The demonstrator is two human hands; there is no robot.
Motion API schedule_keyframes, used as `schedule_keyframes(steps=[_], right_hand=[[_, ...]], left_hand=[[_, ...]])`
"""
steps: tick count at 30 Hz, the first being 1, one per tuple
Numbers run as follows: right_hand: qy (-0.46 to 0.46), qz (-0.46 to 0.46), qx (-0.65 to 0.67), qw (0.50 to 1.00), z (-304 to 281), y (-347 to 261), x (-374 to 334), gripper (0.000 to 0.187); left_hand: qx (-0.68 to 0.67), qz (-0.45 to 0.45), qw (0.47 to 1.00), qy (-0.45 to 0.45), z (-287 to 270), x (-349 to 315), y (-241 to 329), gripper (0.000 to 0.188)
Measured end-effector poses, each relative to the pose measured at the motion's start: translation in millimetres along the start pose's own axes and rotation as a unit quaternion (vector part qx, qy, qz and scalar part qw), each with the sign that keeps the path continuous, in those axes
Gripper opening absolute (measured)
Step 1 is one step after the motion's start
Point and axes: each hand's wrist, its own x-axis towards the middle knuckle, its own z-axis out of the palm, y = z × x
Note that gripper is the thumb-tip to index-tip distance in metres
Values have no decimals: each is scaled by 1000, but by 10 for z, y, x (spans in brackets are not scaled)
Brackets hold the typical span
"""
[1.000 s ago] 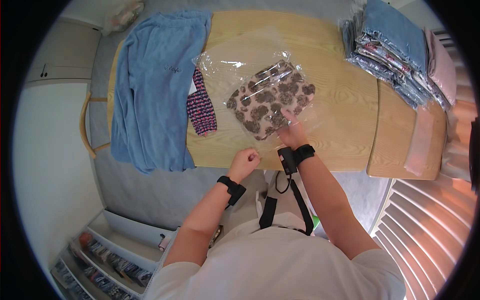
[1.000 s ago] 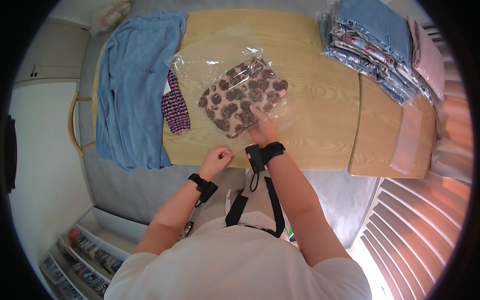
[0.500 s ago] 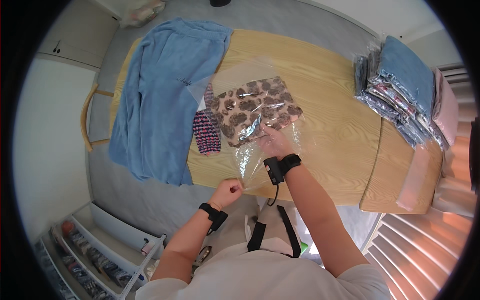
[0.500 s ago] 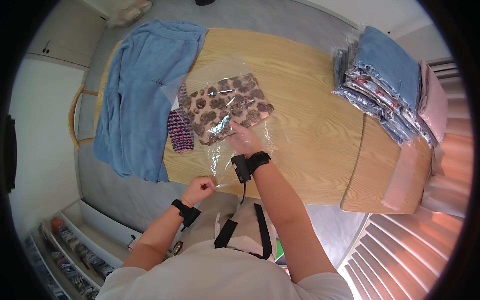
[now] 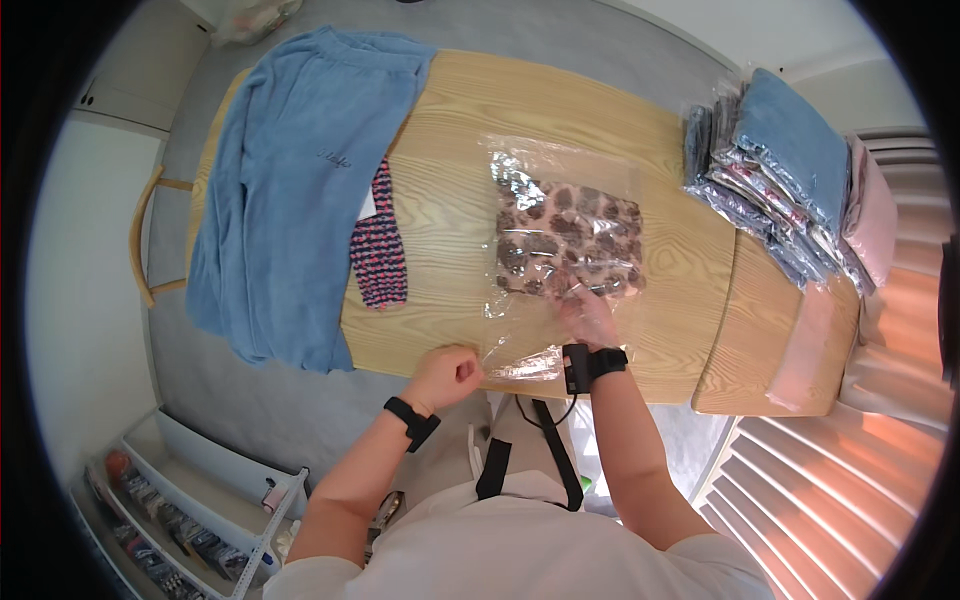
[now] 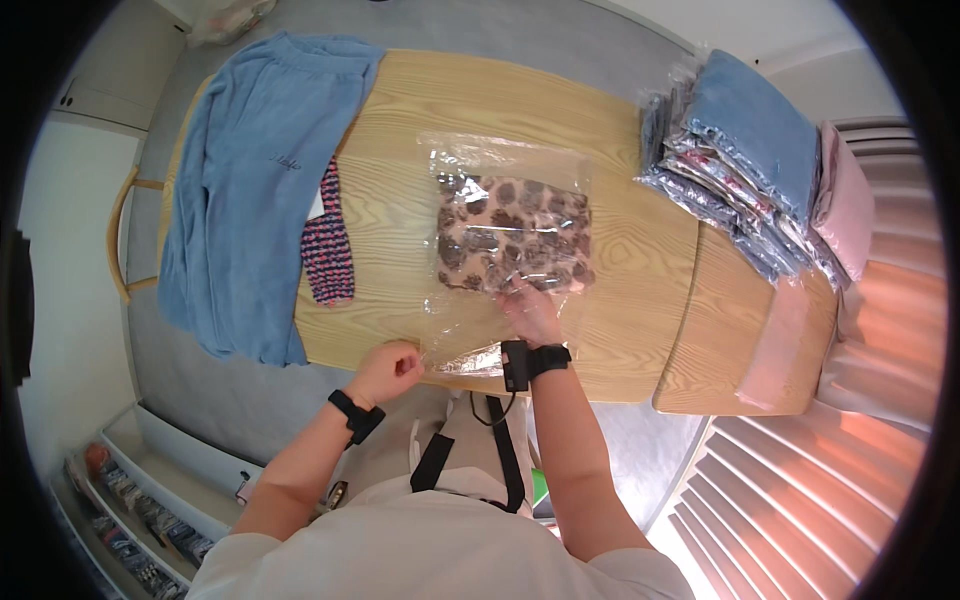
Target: Folding animal-print leggings and blue sweatpants then placing them in plastic bags.
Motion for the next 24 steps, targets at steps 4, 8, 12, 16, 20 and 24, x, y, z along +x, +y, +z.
schedule_keyframes(steps=[4, 8, 12, 16, 20, 24], right_hand=[[-77, 8, 60, 995, -29, 0, -1, 22], [-11, 12, 10, 1000, 160, 35, -41, 18], [-9, 3, -24, 1000, 186, 41, 2, 18], [-37, 12, 7, 999, 53, -50, 337, 19], [-82, -29, -82, 993, 722, -50, 183, 12], [-45, 11, -156, 987, 707, -199, 297, 34]], left_hand=[[93, 185, 974, 89, 174, -105, 582, 19], [327, 245, 913, -1, 721, 37, 561, 44], [502, 116, 857, 2, 1013, 111, 317, 55], [556, 84, 825, -57, 1093, 73, 392, 54], [518, 90, 850, -39, 1081, -2, 252, 52], [537, 76, 839, -37, 1154, 19, 277, 53]])
